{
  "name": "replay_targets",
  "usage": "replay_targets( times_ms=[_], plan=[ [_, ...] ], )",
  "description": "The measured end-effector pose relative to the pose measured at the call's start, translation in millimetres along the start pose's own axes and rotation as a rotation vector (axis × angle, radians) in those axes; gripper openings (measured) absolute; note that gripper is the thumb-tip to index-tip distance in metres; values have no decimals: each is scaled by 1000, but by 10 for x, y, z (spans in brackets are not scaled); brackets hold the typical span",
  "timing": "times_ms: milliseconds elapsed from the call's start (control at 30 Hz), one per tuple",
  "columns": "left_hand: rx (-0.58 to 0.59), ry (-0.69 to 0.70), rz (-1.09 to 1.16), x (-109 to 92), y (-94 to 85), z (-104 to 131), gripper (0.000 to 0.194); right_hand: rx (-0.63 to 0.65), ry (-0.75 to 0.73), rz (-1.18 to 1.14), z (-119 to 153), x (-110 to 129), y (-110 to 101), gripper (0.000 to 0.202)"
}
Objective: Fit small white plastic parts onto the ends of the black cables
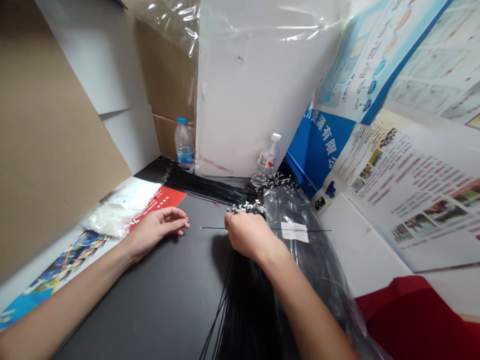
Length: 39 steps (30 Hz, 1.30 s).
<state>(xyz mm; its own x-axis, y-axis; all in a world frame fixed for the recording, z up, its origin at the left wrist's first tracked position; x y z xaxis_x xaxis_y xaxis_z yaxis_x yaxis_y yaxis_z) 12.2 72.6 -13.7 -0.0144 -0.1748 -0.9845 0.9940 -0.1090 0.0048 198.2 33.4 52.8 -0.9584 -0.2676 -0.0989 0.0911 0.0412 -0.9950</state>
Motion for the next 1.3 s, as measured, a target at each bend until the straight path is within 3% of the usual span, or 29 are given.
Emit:
replay_targets(
  times_ms=[567,767,1033,1300],
  plan=[
    [0,-2,54,43,-1,-15,23,-203,-219,-247,-125,534,224,18],
    [11,-80,179,71,14,-5,23,-272,-210,-257,-157,536,280,11],
    [85,-160,329,128,72,18,31,-442,-89,-737,-138,444,226,8],
    [120,-168,325,123,116,52,30,-506,-79,-836,-136,422,208,9]
  ],
)
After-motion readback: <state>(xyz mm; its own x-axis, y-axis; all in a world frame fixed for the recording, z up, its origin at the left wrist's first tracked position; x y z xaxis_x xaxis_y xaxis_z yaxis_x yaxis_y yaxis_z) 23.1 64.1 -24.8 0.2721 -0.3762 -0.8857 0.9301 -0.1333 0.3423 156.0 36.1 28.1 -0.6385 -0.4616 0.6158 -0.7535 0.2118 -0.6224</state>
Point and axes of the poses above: each hand's wrist, its own z-axis away from the middle knuckle, its own y-axis out of the palm, x = y × z, the point moved 7 cm from there along -z, towards the middle knuckle, and after that the axes turned 12 degrees about -x, right-handed, at the moved point
